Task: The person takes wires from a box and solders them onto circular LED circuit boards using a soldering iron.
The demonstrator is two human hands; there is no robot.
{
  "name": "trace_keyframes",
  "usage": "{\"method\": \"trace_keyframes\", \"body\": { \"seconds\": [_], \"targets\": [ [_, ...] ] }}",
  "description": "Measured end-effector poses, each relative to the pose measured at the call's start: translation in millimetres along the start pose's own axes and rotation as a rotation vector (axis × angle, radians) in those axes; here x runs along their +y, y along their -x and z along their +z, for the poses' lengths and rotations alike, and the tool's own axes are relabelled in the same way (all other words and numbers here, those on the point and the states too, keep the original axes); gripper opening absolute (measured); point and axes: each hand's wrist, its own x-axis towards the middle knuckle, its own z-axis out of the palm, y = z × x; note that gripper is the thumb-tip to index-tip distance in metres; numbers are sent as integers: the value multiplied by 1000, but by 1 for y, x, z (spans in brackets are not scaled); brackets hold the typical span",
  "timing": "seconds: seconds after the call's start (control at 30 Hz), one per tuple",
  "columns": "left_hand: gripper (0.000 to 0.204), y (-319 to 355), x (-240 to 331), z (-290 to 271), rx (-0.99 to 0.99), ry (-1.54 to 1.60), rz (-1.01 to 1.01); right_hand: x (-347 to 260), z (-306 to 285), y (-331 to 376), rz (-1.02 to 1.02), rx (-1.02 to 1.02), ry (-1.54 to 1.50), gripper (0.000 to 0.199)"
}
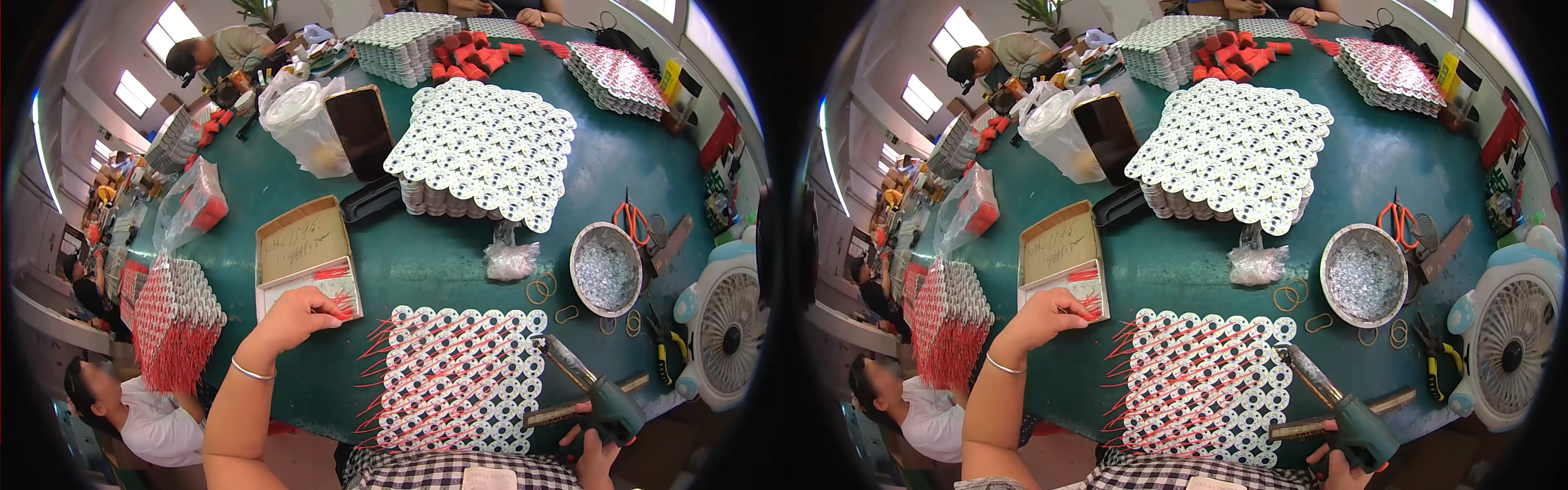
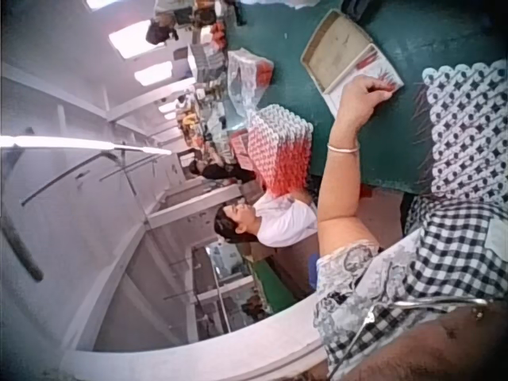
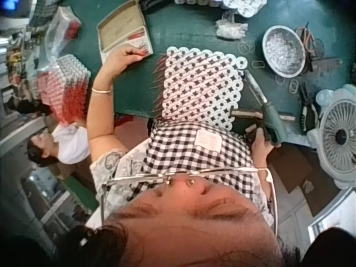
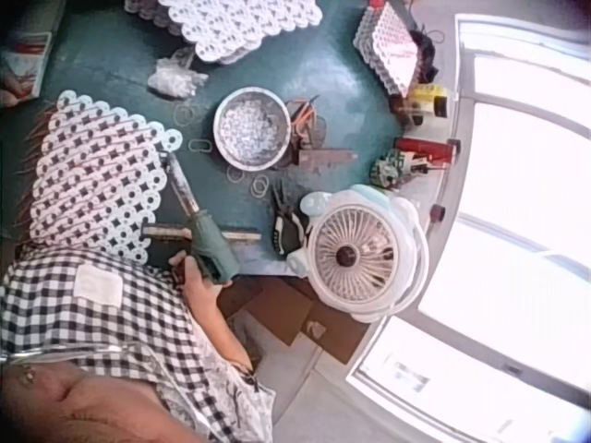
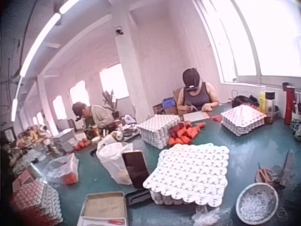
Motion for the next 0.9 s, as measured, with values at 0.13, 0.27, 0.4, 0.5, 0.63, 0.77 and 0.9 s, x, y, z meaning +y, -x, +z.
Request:
{"method": "trace_keyframes", "body": {
  "seconds": [0.13,0.27,0.4,0.5,0.63,0.77,0.9],
  "targets": [
    [14,-5,7,-3,23,37,-52,1,-2,1,22,17,18,50],
    [11,-4,24,5,216,-393,168,2,0,1,-2,20,-4,49],
    [11,-8,16,15,336,-457,232,-3,4,-2,-8,1,31,48],
    [16,-14,5,15,488,-475,386,-2,6,0,4,15,31,47],
    [18,-16,0,17,443,-169,268,-9,10,0,28,21,89,44],
    [16,-10,-6,17,436,93,124,-8,12,3,3,-6,31,44],
    [14,-5,-10,17,512,166,205,-5,9,7,-11,11,26,45]
  ]
}}
